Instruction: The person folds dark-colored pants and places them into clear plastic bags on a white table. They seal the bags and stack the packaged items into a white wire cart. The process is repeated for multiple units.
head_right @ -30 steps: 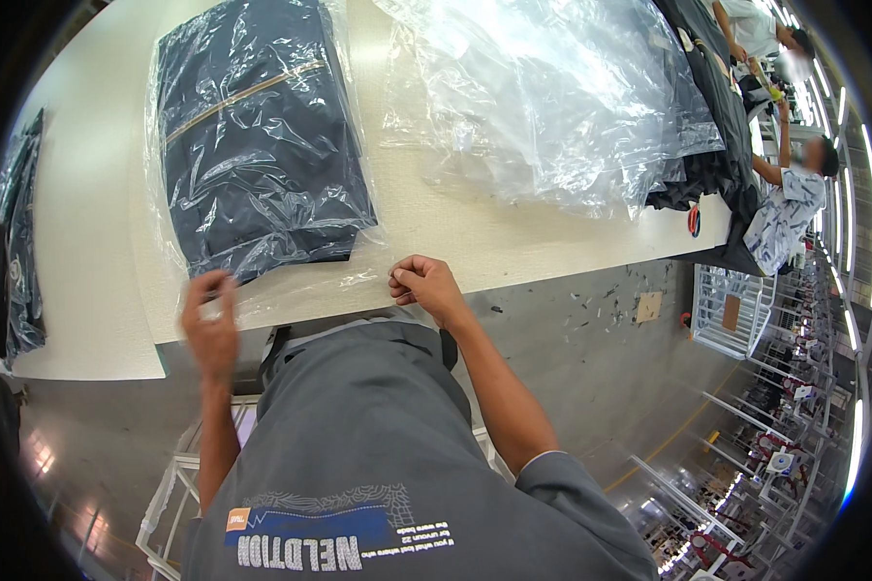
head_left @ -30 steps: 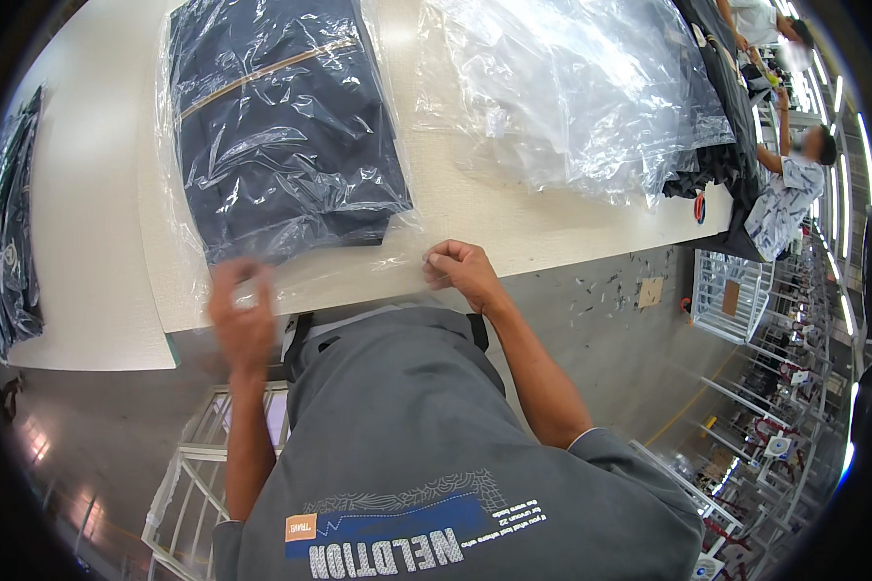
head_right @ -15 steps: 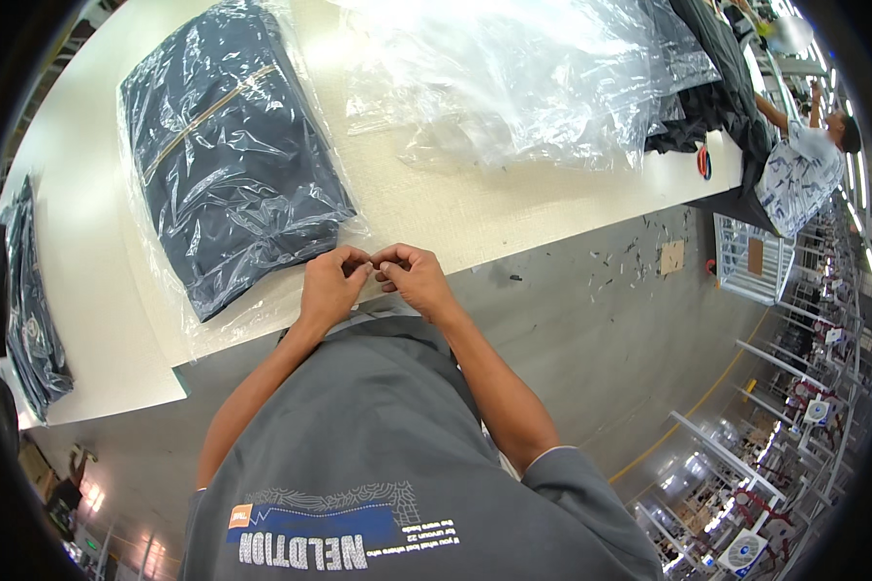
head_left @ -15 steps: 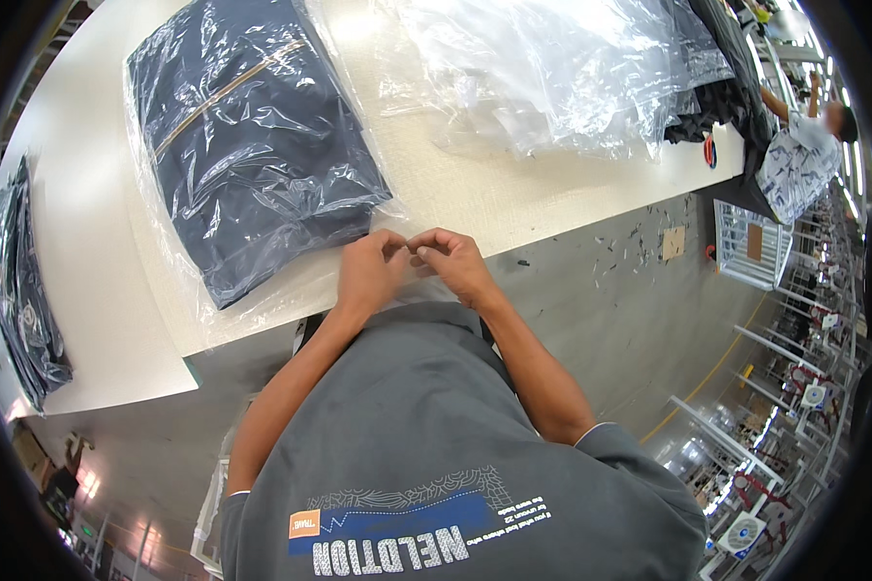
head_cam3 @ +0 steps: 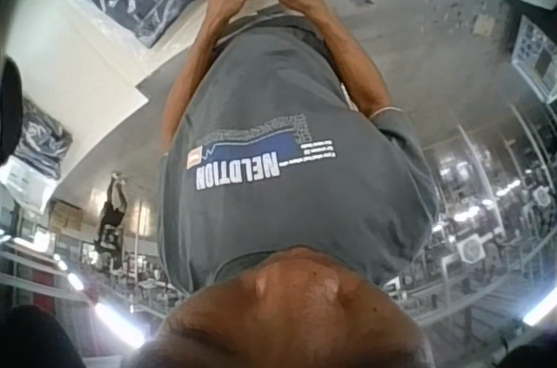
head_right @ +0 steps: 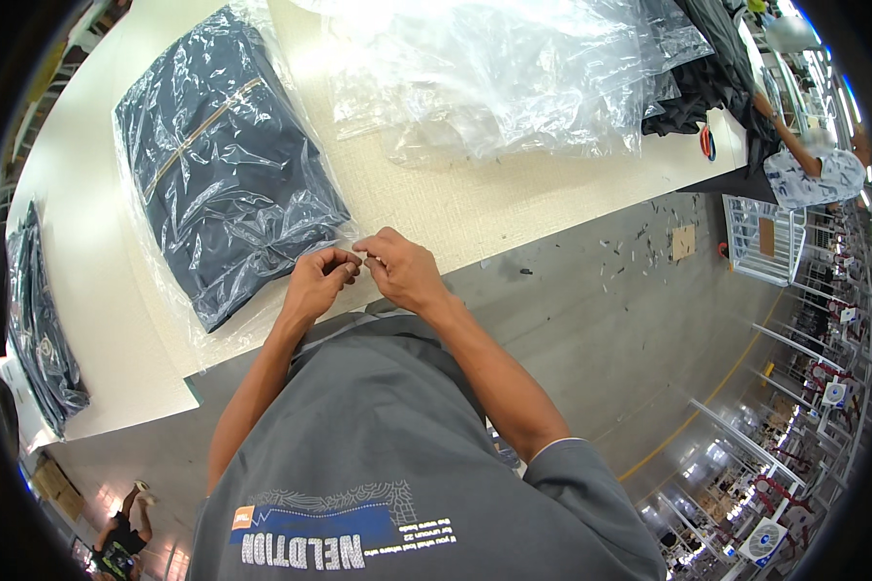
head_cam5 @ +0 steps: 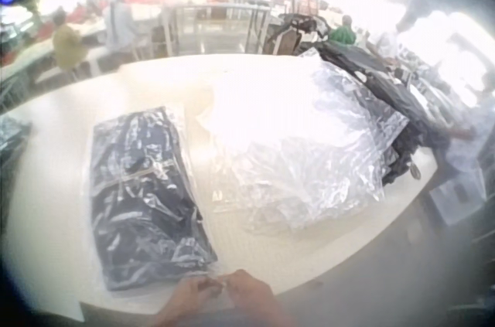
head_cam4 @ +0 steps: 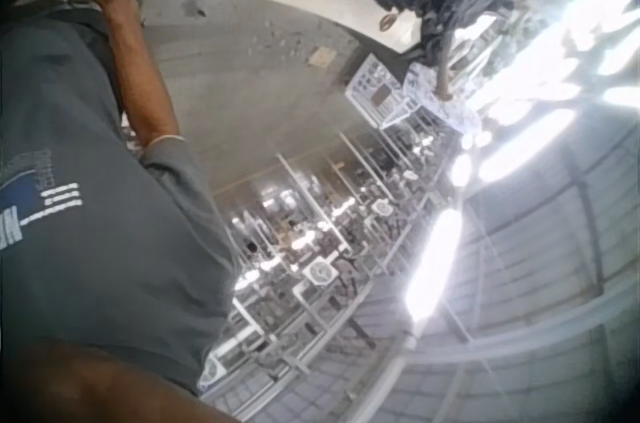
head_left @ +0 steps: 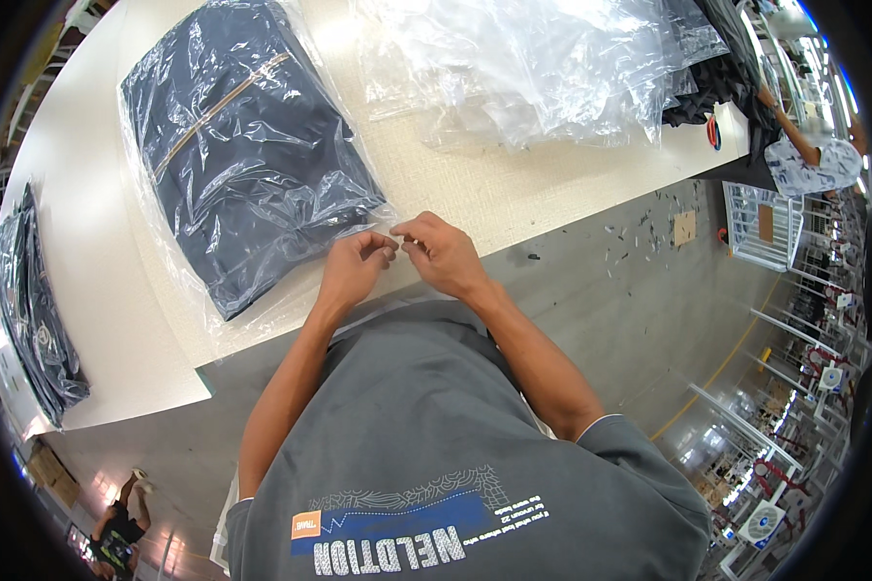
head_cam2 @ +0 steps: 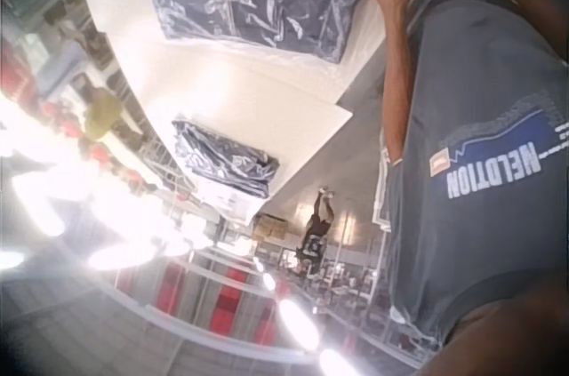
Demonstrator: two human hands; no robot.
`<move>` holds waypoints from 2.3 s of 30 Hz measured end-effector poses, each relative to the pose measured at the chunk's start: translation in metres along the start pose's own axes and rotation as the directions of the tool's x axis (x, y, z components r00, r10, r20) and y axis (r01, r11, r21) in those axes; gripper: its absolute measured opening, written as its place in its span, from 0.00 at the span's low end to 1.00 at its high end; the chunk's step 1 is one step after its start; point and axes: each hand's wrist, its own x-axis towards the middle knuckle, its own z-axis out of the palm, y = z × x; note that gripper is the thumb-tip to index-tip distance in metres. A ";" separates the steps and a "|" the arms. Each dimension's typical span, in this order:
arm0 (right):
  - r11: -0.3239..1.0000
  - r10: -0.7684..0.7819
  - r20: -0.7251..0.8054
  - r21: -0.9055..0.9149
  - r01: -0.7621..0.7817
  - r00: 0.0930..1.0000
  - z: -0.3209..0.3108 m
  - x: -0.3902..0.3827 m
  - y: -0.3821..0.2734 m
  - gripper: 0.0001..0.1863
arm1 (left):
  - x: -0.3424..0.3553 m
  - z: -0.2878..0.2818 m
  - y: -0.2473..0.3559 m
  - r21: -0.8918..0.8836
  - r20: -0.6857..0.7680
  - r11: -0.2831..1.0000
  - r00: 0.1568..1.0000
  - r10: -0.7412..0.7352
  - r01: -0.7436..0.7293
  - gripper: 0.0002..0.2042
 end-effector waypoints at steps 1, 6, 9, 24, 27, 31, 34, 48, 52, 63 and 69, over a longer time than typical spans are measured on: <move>0.999 0.013 -0.029 0.032 -0.012 0.999 0.001 -0.001 -0.001 0.12 | 0.000 0.000 0.001 0.003 0.001 1.000 1.000 -0.003 0.003 0.08; 0.938 0.238 0.000 0.257 -0.230 0.971 0.011 -0.016 -0.003 0.09 | -0.007 0.004 0.010 0.104 -0.043 0.993 0.997 0.056 -0.052 0.09; 0.865 0.336 -0.005 0.398 -0.306 0.942 0.018 -0.022 -0.009 0.09 | -0.014 0.008 0.010 0.059 -0.051 0.996 0.996 0.075 -0.072 0.11; 0.344 0.599 0.266 0.766 -0.543 0.755 0.017 -0.023 0.008 0.08 | -0.023 0.016 0.012 0.017 -0.112 1.000 0.994 0.019 -0.017 0.10; 0.311 0.561 0.319 0.774 -0.552 0.764 0.012 -0.022 0.009 0.08 | -0.024 0.019 0.012 0.139 -0.187 0.978 0.966 0.178 -0.153 0.08; 0.313 0.522 0.347 0.771 -0.554 0.779 0.009 -0.020 0.008 0.08 | -0.028 0.022 0.027 0.223 -0.209 0.942 0.931 0.298 -0.252 0.07; 0.320 0.514 0.354 0.766 -0.558 0.781 0.008 -0.021 0.008 0.08 | -0.027 0.022 0.026 0.275 -0.194 0.908 0.907 0.374 -0.315 0.06; 0.328 0.514 0.327 0.779 -0.534 0.793 0.011 -0.022 0.000 0.10 | -0.027 0.022 0.032 0.475 -0.211 0.808 0.846 0.489 -0.349 0.05; 0.390 0.515 0.302 0.751 -0.533 0.802 0.013 -0.023 -0.001 0.10 | -0.027 0.022 0.034 0.449 -0.212 0.831 0.865 0.455 -0.328 0.05; 0.408 0.528 0.263 0.756 -0.513 0.808 0.016 -0.022 -0.004 0.12 | -0.022 0.020 0.029 0.274 -0.233 0.942 0.937 0.261 -0.195 0.06; 0.424 0.557 0.256 0.730 -0.536 0.790 0.015 -0.019 -0.009 0.13 | -0.021 0.019 0.022 0.262 -0.220 0.944 0.940 0.261 -0.201 0.06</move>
